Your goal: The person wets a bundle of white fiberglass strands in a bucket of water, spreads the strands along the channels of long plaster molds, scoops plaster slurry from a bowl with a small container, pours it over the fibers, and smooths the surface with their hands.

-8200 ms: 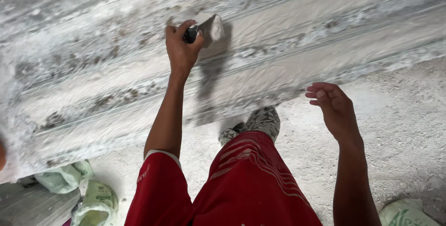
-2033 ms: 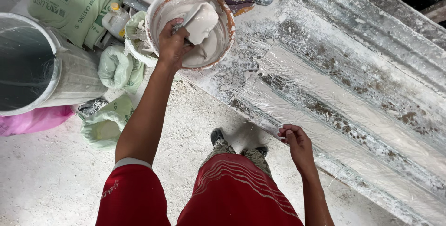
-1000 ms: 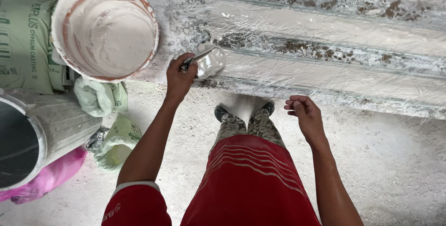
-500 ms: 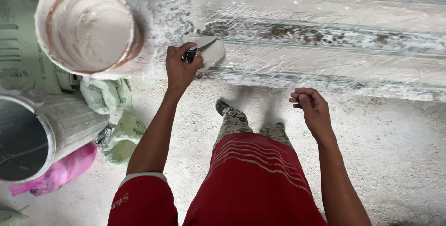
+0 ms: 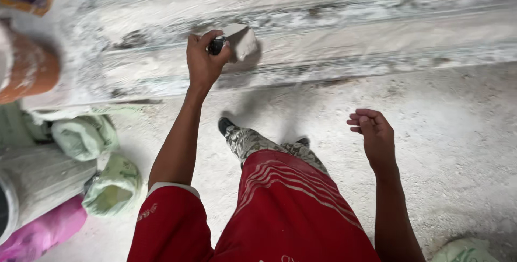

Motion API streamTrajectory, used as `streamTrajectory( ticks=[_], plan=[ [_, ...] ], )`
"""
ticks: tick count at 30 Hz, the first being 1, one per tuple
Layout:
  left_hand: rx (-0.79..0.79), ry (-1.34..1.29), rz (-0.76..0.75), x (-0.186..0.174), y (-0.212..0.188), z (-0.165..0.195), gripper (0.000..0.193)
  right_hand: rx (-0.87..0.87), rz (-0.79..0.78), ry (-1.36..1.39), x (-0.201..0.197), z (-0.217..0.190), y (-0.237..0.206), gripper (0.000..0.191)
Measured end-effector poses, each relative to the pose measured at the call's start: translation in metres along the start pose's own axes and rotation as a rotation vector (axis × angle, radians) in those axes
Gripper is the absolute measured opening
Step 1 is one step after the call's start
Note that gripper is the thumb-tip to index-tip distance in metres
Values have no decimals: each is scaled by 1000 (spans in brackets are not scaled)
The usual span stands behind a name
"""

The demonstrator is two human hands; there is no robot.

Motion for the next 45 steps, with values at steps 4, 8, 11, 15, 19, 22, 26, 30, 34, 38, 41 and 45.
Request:
streamTrajectory(
  ticks=[4,8,11,15,19,22,26,30,34,38,41,45],
  plan=[
    [95,41,-55,91,16,77,33,64,106,52,-106,14,-12,24],
    [91,-46,-90,182,34,149,33,38,176,115,-185,12,-11,23],
    [116,-42,-125,251,36,201,32,55,247,190,-243,14,-9,22],
    [157,-96,-128,342,40,263,32,-14,303,192,-331,16,11,21],
    [247,-35,-127,439,52,326,33,-28,316,165,-431,16,52,21],
    [125,-126,-161,507,45,378,35,28,299,107,-514,14,71,20],
    [200,-10,-120,580,53,453,40,21,275,72,-624,0,102,21],
    [211,-72,-143,655,66,517,43,42,248,170,-715,-7,145,21],
    [298,12,-144,732,77,573,46,0,153,127,-810,-11,203,22],
    [371,103,-105,816,80,633,46,-58,84,112,-930,-5,254,22],
    [327,133,-76,877,70,685,43,-25,24,156,-1033,4,291,21],
    [246,111,-99,955,89,761,41,50,-32,92,-1157,0,319,22]
  ],
)
Point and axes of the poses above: each hand's wrist, its own y-axis towards the middle knuckle, its own x-axis out of the palm, z = x × y, the point moved 3 cm from there along y, towards the middle knuckle, and after that the axes turned 14 degrees about x, right-handed, at the moved point
